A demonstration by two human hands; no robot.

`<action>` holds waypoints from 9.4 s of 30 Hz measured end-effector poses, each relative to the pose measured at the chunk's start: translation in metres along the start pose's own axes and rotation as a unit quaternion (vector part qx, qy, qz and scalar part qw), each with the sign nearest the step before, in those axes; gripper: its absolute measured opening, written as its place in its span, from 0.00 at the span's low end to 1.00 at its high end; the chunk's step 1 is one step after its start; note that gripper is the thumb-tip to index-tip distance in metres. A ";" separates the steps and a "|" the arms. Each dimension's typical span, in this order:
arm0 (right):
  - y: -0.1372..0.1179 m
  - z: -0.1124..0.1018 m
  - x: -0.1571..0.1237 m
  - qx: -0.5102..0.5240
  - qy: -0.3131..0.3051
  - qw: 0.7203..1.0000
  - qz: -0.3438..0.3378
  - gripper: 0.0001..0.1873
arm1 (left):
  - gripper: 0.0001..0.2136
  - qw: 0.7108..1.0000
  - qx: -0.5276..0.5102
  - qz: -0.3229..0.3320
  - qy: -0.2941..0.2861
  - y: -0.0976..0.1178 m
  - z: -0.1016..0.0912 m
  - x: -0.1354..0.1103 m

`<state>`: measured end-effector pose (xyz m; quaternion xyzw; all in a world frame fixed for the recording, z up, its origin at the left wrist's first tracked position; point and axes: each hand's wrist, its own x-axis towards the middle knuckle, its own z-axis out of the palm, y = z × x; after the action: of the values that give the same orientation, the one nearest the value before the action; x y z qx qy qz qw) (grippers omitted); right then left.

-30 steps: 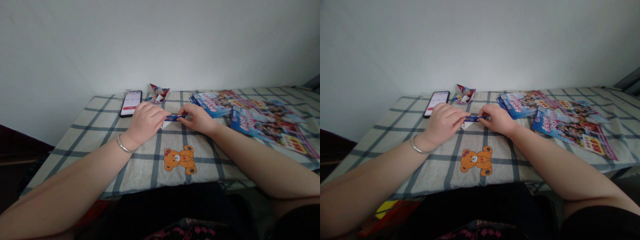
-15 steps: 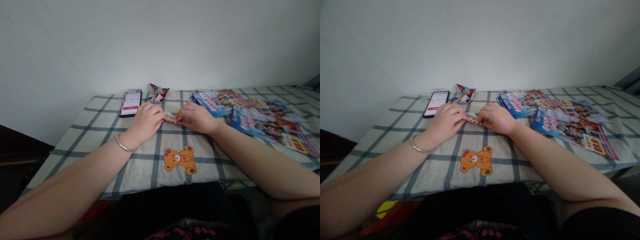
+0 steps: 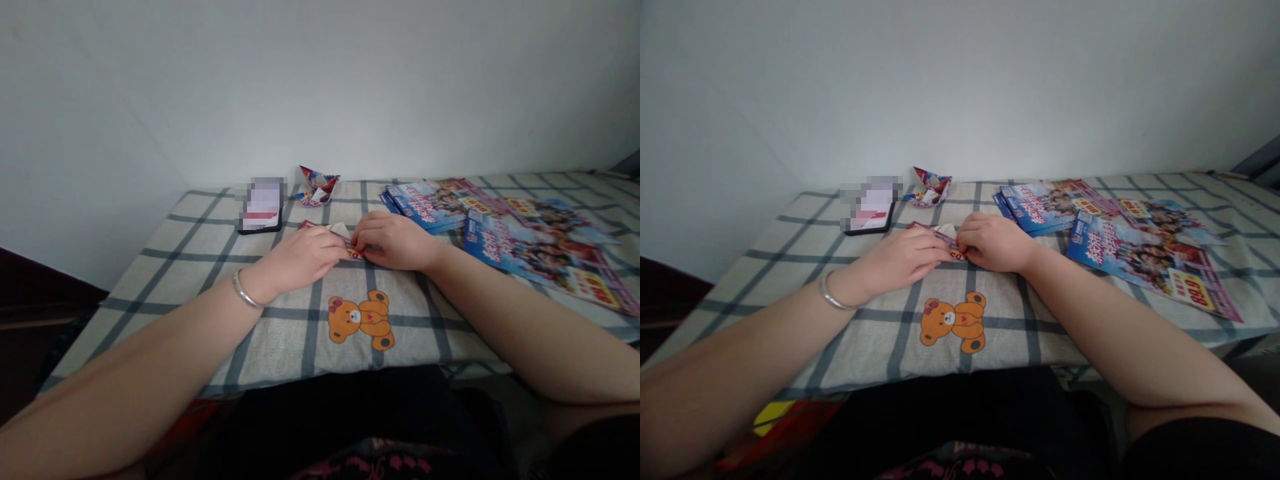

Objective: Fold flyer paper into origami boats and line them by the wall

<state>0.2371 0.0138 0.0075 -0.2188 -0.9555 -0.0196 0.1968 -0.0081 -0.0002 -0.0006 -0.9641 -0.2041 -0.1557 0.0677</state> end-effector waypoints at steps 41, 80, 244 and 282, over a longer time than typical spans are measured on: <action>0.002 0.010 0.005 0.078 -0.003 0.995 0.057 0.04 | 0.14 0.998 -0.049 0.029 0.020 0.003 -0.006 -0.001; 0.012 0.026 -0.001 0.057 -0.013 0.991 0.122 0.25 | 0.10 0.997 -0.073 0.006 -0.026 0.002 -0.007 0.004; 0.002 0.022 0.000 0.058 0.026 0.989 0.131 0.31 | 0.11 0.980 -0.043 -0.190 0.031 -0.007 0.012 -0.003; -0.006 0.007 -0.002 -0.038 0.032 0.988 0.146 0.12 | 0.05 0.992 -0.022 -0.120 0.040 -0.003 0.006 -0.002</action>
<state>0.2337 0.0088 0.0005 -0.3628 -0.9049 -0.0339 0.2198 -0.0093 0.0026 -0.0066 -0.9269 -0.3118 -0.2059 0.0352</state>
